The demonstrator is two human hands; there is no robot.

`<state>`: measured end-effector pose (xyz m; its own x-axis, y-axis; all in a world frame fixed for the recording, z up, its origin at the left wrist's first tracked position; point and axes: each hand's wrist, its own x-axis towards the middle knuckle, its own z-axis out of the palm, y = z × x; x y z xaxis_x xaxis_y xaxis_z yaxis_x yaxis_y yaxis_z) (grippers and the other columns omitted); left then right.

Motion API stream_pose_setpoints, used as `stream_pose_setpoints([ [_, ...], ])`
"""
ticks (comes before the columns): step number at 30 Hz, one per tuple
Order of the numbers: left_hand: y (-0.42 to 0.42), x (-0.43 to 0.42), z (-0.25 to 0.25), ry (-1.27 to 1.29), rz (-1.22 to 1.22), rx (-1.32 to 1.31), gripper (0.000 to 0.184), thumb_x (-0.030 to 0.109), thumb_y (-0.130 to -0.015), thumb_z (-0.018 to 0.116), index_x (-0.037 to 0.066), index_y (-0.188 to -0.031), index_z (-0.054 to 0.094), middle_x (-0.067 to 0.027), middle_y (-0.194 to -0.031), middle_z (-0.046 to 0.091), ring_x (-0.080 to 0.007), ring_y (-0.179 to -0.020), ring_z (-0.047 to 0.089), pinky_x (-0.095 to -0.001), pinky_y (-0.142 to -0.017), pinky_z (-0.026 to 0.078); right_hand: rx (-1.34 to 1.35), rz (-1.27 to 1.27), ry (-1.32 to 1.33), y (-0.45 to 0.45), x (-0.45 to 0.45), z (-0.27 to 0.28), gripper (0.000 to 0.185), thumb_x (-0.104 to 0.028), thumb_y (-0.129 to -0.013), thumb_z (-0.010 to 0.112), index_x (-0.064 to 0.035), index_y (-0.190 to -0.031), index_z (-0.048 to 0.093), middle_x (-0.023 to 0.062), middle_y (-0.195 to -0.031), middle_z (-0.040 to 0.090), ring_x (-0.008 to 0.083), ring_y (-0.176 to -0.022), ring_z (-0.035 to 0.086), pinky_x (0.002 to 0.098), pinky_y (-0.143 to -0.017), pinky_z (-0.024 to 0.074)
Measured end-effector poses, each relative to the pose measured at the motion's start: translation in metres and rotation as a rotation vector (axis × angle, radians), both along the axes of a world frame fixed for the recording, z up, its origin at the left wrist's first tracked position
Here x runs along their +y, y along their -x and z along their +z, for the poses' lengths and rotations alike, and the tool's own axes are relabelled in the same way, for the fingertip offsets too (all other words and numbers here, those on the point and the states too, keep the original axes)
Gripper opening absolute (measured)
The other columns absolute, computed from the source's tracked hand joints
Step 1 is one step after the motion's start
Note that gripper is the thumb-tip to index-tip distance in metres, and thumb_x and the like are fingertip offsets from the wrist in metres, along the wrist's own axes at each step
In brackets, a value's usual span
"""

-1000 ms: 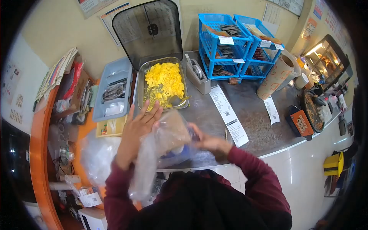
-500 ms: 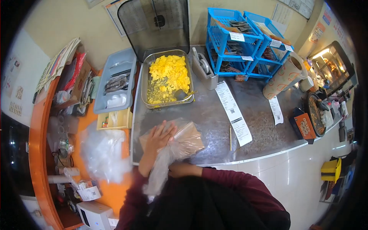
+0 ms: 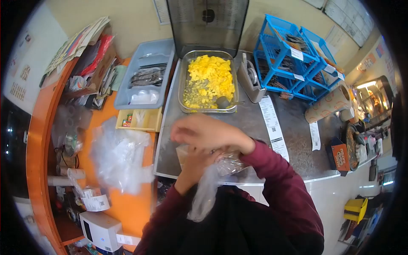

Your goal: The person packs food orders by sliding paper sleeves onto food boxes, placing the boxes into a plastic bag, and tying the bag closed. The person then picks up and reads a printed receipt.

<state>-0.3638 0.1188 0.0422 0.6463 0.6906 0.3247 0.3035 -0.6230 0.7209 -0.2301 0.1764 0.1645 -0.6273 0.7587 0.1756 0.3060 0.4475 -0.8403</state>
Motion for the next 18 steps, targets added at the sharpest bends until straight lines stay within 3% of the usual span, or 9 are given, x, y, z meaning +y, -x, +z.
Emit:
stream_pose_setpoints([
  [2,0.002,0.001,0.015,-0.493,0.005,0.43,0.034,0.031,-0.091,0.06,0.017,-0.121,0.066,-0.0087,-0.13,0.059,-0.0274,-0.124,0.05,-0.0476,-0.102,0.036,-0.1,-0.048,-0.18,0.044,0.053,-0.049,0.016,-0.01,-0.089,0.057,-0.0023,-0.101,0.066,0.0136,-0.095,0.068,0.0339,-0.091,0.066,0.0407,-0.081,0.0514],
  [4,0.002,0.001,0.015,-0.439,-0.018,0.435,0.035,0.033,-0.089,0.062,0.013,-0.118,0.067,-0.0091,-0.13,0.059,-0.0293,-0.124,0.05,-0.0495,-0.104,0.034,-0.245,-0.144,-0.278,0.095,0.094,-0.093,0.018,-0.007,-0.087,0.055,-0.0012,-0.101,0.066,0.0167,-0.095,0.067,0.0397,-0.095,0.064,0.0437,-0.085,0.0513],
  [8,0.009,0.004,0.013,-0.29,-0.038,0.236,0.043,0.031,-0.087,0.065,0.006,-0.122,0.064,-0.0125,-0.131,0.058,-0.0333,-0.123,0.05,-0.0502,-0.109,0.03,-0.493,-0.115,-0.462,0.167,0.156,-0.155,0.016,-0.009,-0.085,0.06,-0.0028,-0.096,0.07,0.0171,-0.096,0.068,0.0373,-0.093,0.067,0.0444,-0.081,0.0542],
  [11,0.014,-0.008,0.046,0.317,0.01,-0.233,0.05,0.026,-0.086,0.063,0.001,-0.13,0.058,-0.0171,-0.133,0.056,-0.0375,-0.125,0.048,-0.0478,-0.113,0.028,-0.654,-0.134,-0.451,0.183,0.163,-0.183,0.015,-0.01,-0.084,0.06,-0.0049,-0.093,0.072,0.017,-0.096,0.07,0.0349,-0.09,0.069,0.0446,-0.077,0.0556],
  [13,0.017,-0.019,-0.013,0.374,0.069,-0.323,0.055,0.022,-0.085,0.063,-0.002,-0.133,0.053,-0.0203,-0.134,0.055,-0.0394,-0.127,0.046,-0.0456,-0.114,0.027,-0.686,-0.135,-0.424,0.188,0.165,-0.199,0.016,-0.009,-0.085,0.06,-0.0051,-0.093,0.072,0.0168,-0.095,0.07,0.0342,-0.09,0.07,0.0444,-0.075,0.056],
  [15,0.021,-0.021,-0.03,0.283,0.066,-0.285,0.059,0.02,-0.083,0.063,-0.005,-0.135,0.051,-0.0229,-0.134,0.054,-0.0412,-0.127,0.045,-0.0448,-0.115,0.027,-0.66,-0.103,-0.405,0.185,0.169,-0.215,0.017,-0.009,-0.085,0.058,-0.0048,-0.095,0.072,0.017,-0.094,0.07,0.0345,-0.09,0.07,0.0439,-0.075,0.056],
  [17,0.032,-0.018,-0.007,0.032,0.023,-0.108,0.062,0.018,-0.079,0.064,-0.006,-0.134,0.05,-0.0249,-0.134,0.054,-0.0427,-0.127,0.045,-0.0454,-0.114,0.028,-0.615,-0.104,-0.361,0.174,0.169,-0.217,0.019,-0.01,-0.085,0.058,-0.0057,-0.098,0.071,0.0173,-0.095,0.07,0.0353,-0.091,0.07,0.0443,-0.076,0.0556],
  [18,0.031,-0.014,0.008,0.117,0.054,-0.126,0.056,0.018,-0.078,0.065,-0.005,-0.128,0.054,-0.0244,-0.13,0.056,-0.0417,-0.125,0.047,-0.0467,-0.113,0.029,-0.579,-0.084,-0.351,0.175,0.17,-0.215,0.02,-0.01,-0.085,0.058,-0.0061,-0.1,0.071,0.0175,-0.095,0.07,0.0357,-0.091,0.069,0.0445,-0.076,0.0555],
])
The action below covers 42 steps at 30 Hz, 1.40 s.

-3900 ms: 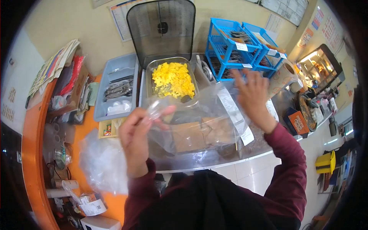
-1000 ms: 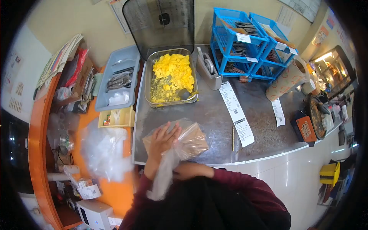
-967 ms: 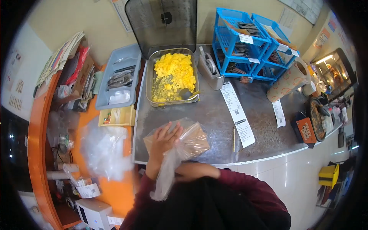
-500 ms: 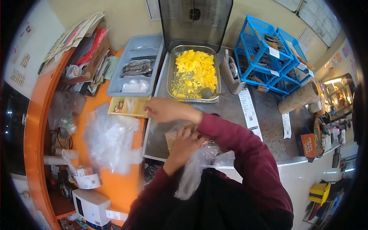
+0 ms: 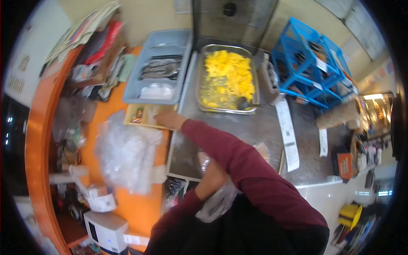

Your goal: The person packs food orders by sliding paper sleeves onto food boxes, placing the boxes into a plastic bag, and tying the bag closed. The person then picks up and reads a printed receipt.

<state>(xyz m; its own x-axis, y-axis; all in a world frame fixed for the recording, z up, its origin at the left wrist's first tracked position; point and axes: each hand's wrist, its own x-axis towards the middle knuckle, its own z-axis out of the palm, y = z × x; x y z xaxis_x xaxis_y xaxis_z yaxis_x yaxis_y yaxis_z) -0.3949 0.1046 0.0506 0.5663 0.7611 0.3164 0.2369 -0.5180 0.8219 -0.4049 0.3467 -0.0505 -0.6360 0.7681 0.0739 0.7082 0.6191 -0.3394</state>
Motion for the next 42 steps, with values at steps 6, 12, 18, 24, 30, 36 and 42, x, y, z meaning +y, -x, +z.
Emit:
stream_pose_setpoints([
  [6,-0.034,0.012,-0.038,-0.378,0.024,0.225,0.018,0.021,-0.073,0.061,0.004,-0.074,0.069,-0.0142,-0.085,0.066,-0.0324,-0.095,0.061,-0.0521,-0.092,0.04,0.369,0.077,0.071,-0.02,0.035,0.005,0.024,-0.008,-0.074,0.065,-0.0046,-0.098,0.068,0.02,-0.095,0.068,0.0369,-0.087,0.067,0.0454,-0.079,0.0529],
  [12,-0.035,0.016,-0.019,-0.559,0.053,0.387,0.018,0.02,-0.079,0.056,0.011,-0.074,0.072,-0.0098,-0.073,0.065,-0.0264,-0.085,0.062,-0.0492,-0.087,0.041,0.241,-0.028,0.051,-0.002,0.041,0.042,0.016,-0.008,-0.078,0.06,-0.0062,-0.088,0.071,0.0183,-0.096,0.07,0.0367,-0.091,0.067,0.0444,-0.082,0.0534],
  [18,-0.03,0.001,-0.016,-0.128,-0.041,0.099,0.018,0.02,-0.086,0.053,0.011,-0.099,0.061,-0.0096,-0.101,0.059,-0.0241,-0.103,0.055,-0.045,-0.097,0.039,-0.366,0.164,-0.272,0.056,0.032,0.025,0.021,-0.013,-0.083,0.056,-0.0149,-0.089,0.076,0.0128,-0.085,0.072,0.0306,-0.085,0.07,0.0401,-0.074,0.0549],
  [24,-0.039,0.0,-0.037,0.252,-0.029,-0.224,0.036,0.021,-0.094,0.049,0.009,-0.128,0.047,-0.0104,-0.129,0.05,-0.0237,-0.122,0.048,-0.0409,-0.107,0.035,-0.277,0.268,-0.232,0.044,0.06,0.026,0.015,-0.018,-0.082,0.063,-0.0206,-0.084,0.077,0.01,-0.089,0.073,0.029,-0.084,0.071,0.0372,-0.072,0.0549],
  [30,-0.045,0.018,-0.017,-0.231,-0.163,0.49,0.045,0.03,-0.095,0.052,0.013,-0.137,0.049,-0.0113,-0.14,0.049,-0.0268,-0.13,0.045,-0.047,-0.106,0.035,0.462,0.237,0.159,0.004,0.048,0.074,0.016,-0.012,-0.088,0.067,-0.0117,-0.099,0.078,0.0099,-0.093,0.073,0.0265,-0.087,0.071,0.0349,-0.074,0.057],
  [36,-0.038,0.015,0.014,-0.654,0.217,0.287,0.035,0.039,-0.088,0.058,0.015,-0.114,0.063,-0.0079,-0.113,0.058,-0.0254,-0.117,0.051,-0.0503,-0.096,0.04,0.945,-0.159,0.833,-0.103,-0.056,0.224,0.016,-0.012,-0.092,0.07,-0.0036,-0.104,0.074,0.0063,-0.097,0.073,0.0112,-0.085,0.069,0.025,-0.072,0.0565],
  [42,-0.018,0.013,0.019,-0.438,-0.038,0.084,0.021,0.026,-0.078,0.072,0.013,-0.091,0.061,-0.0068,-0.091,0.054,-0.0269,-0.081,0.058,-0.039,-0.069,0.046,1.19,-0.377,0.525,-0.216,-0.195,0.226,0.011,0.0,-0.084,0.075,0.0017,-0.094,0.07,0.0104,-0.093,0.072,0.0127,-0.079,0.069,0.0233,-0.071,0.056],
])
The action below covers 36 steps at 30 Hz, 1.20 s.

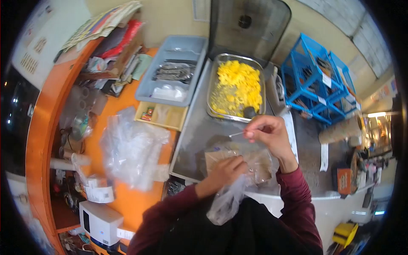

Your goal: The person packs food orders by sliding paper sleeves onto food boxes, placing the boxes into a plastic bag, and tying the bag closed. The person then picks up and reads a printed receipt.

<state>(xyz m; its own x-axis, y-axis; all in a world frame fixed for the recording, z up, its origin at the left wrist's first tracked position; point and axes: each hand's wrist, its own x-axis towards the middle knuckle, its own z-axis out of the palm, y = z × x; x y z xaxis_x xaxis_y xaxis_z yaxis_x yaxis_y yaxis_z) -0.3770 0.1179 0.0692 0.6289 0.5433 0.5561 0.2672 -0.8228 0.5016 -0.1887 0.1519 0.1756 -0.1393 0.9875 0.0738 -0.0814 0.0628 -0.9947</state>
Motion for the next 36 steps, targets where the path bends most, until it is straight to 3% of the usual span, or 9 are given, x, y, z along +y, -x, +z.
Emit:
stream_pose_setpoints([
  [4,0.003,0.032,0.025,0.069,-0.271,0.037,0.029,0.029,-0.077,0.078,0.008,-0.073,0.059,-0.0052,-0.07,0.051,-0.0204,-0.062,0.053,-0.0365,-0.056,0.043,0.031,-0.165,0.062,-0.03,-0.083,-0.026,0.01,0.003,-0.082,0.074,0.0018,-0.091,0.07,0.0095,-0.089,0.072,0.0124,-0.078,0.068,0.023,-0.068,0.0558],
  [6,-0.003,0.03,0.017,0.551,-0.115,0.033,0.04,0.041,-0.083,0.078,0.008,-0.07,0.06,-0.0008,-0.062,0.054,-0.0134,-0.06,0.055,-0.0338,-0.055,0.043,0.079,-0.17,0.05,-0.029,-0.109,-0.035,0.009,0.004,-0.082,0.074,0.0008,-0.09,0.071,0.0078,-0.088,0.072,0.011,-0.078,0.068,0.0226,-0.066,0.0556],
  [10,-0.012,0.05,0.043,1.135,-0.002,0.31,0.039,0.042,-0.083,0.08,0.006,-0.074,0.065,-0.0028,-0.07,0.064,-0.0081,-0.063,0.061,-0.027,-0.05,0.046,-0.248,-0.306,0.03,0.018,-0.115,-0.062,0.011,0.002,-0.081,0.074,-0.0024,-0.091,0.074,0.0054,-0.084,0.069,0.011,-0.074,0.067,0.0234,-0.059,0.0531],
  [16,0.001,0.066,0.047,1.4,-0.231,0.136,0.032,0.029,-0.08,0.083,0.001,-0.086,0.07,-0.0075,-0.081,0.069,-0.0108,-0.071,0.067,-0.025,-0.058,0.052,-0.45,-0.573,-0.104,0.049,-0.109,-0.082,0.011,-0.001,-0.078,0.077,-0.0033,-0.087,0.071,0.0051,-0.079,0.066,0.0145,-0.065,0.065,0.0262,-0.053,0.0504],
  [19,0.018,0.082,0.025,0.851,-0.508,0.188,0.03,0.026,-0.082,0.082,0.002,-0.096,0.071,-0.0055,-0.089,0.071,-0.0128,-0.081,0.067,-0.0302,-0.071,0.055,-0.415,-0.593,-0.014,0.047,-0.111,-0.085,0.012,-0.001,-0.077,0.077,-0.0029,-0.083,0.066,0.0046,-0.078,0.067,0.0149,-0.065,0.065,0.0267,-0.053,0.0509],
  [23,0.032,0.074,-0.003,0.739,-0.566,0.037,0.024,0.011,-0.08,0.076,0.004,-0.103,0.071,-0.0074,-0.093,0.07,-0.0199,-0.089,0.067,-0.0332,-0.078,0.052,-0.417,-0.519,0.057,0.038,-0.109,-0.08,0.015,0.0,-0.077,0.077,-0.003,-0.082,0.063,0.0047,-0.078,0.068,0.0135,-0.068,0.066,0.0259,-0.058,0.0517],
  [26,0.017,0.064,0.039,0.245,-0.627,0.119,0.027,0.004,-0.071,0.074,0.007,-0.097,0.069,-0.0096,-0.093,0.067,-0.0284,-0.085,0.065,-0.0358,-0.075,0.051,-0.221,-0.396,0.148,0.022,-0.105,-0.092,0.019,0.002,-0.079,0.076,-0.0029,-0.09,0.061,0.0049,-0.081,0.069,0.0109,-0.071,0.066,0.0241,-0.062,0.052],
  [33,0.016,0.014,0.039,0.44,-0.166,0.033,0.024,-0.007,-0.07,0.074,0.008,-0.089,0.072,-0.0042,-0.085,0.067,-0.0209,-0.073,0.065,-0.0292,-0.06,0.05,-0.012,-0.476,0.303,0.03,-0.11,-0.077,0.033,0.001,-0.084,0.072,-0.0027,-0.111,0.054,0.0064,-0.086,0.07,0.0107,-0.076,0.067,0.0242,-0.069,0.0541],
  [36,0.009,-0.009,0.03,0.225,-0.013,0.01,0.025,-0.006,-0.067,0.075,0.009,-0.088,0.072,-0.0054,-0.081,0.064,-0.0233,-0.07,0.065,-0.0315,-0.058,0.051,-0.078,-0.578,0.242,0.046,-0.119,-0.073,0.039,-0.004,-0.087,0.072,-0.0016,-0.12,0.053,0.0085,-0.089,0.07,0.0126,-0.079,0.067,0.0265,-0.071,0.0556],
])
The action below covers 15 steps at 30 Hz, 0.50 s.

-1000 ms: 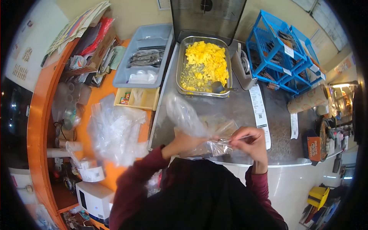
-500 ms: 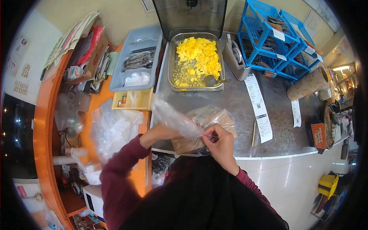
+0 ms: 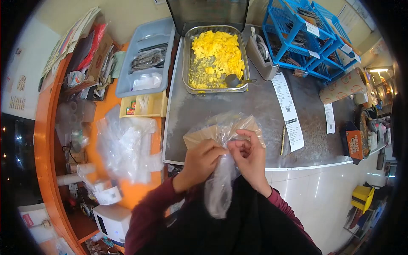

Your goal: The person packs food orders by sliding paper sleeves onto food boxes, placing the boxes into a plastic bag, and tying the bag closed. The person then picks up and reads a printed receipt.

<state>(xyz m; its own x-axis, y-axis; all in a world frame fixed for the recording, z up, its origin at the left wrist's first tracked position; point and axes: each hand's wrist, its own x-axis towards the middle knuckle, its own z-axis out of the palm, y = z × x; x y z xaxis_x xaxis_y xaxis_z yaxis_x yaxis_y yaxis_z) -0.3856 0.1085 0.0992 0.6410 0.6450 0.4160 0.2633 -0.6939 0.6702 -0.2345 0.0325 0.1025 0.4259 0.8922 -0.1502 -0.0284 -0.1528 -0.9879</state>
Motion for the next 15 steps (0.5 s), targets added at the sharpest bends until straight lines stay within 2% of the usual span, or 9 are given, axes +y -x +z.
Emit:
stream_pose_setpoints([
  [1,-0.001,-0.007,0.0,-0.027,0.054,-0.002,0.026,-0.006,-0.067,0.075,0.009,-0.088,0.072,-0.0057,-0.081,0.064,-0.0241,-0.069,0.064,-0.032,-0.058,0.051,-0.052,0.013,-0.02,0.004,-0.003,0.003,0.041,-0.005,-0.087,0.073,-0.0015,-0.123,0.054,0.0097,-0.092,0.07,0.0149,-0.08,0.068,0.0277,-0.071,0.0556],
  [2,0.001,-0.012,-0.001,0.038,0.064,0.014,0.024,-0.002,-0.071,0.071,0.01,-0.092,0.07,-0.0057,-0.087,0.063,-0.0238,-0.078,0.065,-0.0332,-0.062,0.051,-0.104,0.026,-0.041,0.007,-0.007,0.006,0.043,-0.007,-0.087,0.073,-0.0014,-0.125,0.054,0.0109,-0.095,0.069,0.0171,-0.082,0.068,0.0289,-0.071,0.0556],
  [3,0.003,-0.013,-0.004,0.193,0.087,-0.032,0.022,-0.003,-0.074,0.071,0.008,-0.093,0.07,-0.0059,-0.089,0.064,-0.0218,-0.08,0.066,-0.0317,-0.064,0.052,-0.156,0.037,-0.061,0.009,-0.009,0.009,0.045,-0.008,-0.087,0.074,-0.0014,-0.127,0.054,0.012,-0.098,0.068,0.0193,-0.083,0.068,0.0301,-0.071,0.0556],
  [6,0.005,-0.015,-0.011,0.658,0.143,-0.22,0.017,-0.006,-0.081,0.071,0.004,-0.095,0.069,-0.0071,-0.097,0.068,-0.0169,-0.087,0.068,-0.0282,-0.072,0.055,-0.541,0.182,-0.099,0.009,-0.013,0.012,0.044,-0.008,-0.083,0.076,-0.0015,-0.124,0.06,0.0139,-0.104,0.063,0.0269,-0.088,0.066,0.0339,-0.071,0.0545],
  [8,0.006,-0.014,-0.013,0.953,0.165,-0.41,0.015,-0.008,-0.085,0.069,0.0,-0.098,0.068,-0.0088,-0.102,0.07,-0.0153,-0.093,0.068,-0.0271,-0.079,0.056,-0.524,0.163,-0.111,0.011,-0.012,0.012,0.04,-0.007,-0.081,0.076,-0.0015,-0.119,0.063,0.0135,-0.104,0.061,0.0292,-0.089,0.065,0.0351,-0.071,0.0536],
  [11,-0.002,-0.02,-0.007,0.938,0.282,-0.505,0.018,-0.011,-0.086,0.067,-0.004,-0.102,0.065,-0.0096,-0.103,0.069,-0.0175,-0.096,0.068,-0.0291,-0.087,0.057,-0.558,0.152,-0.116,0.013,-0.012,0.012,0.039,-0.005,-0.08,0.075,-0.0025,-0.118,0.065,0.0125,-0.103,0.06,0.0291,-0.088,0.065,0.0353,-0.071,0.0535],
  [15,-0.003,-0.027,-0.014,0.917,0.338,-0.622,0.022,-0.012,-0.085,0.067,-0.004,-0.105,0.065,-0.0095,-0.103,0.068,-0.0175,-0.098,0.067,-0.0282,-0.087,0.056,-0.642,0.155,-0.134,0.014,-0.011,0.014,0.042,-0.004,-0.08,0.074,-0.0061,-0.121,0.065,0.0109,-0.101,0.059,0.027,-0.085,0.065,0.0342,-0.07,0.0535],
])
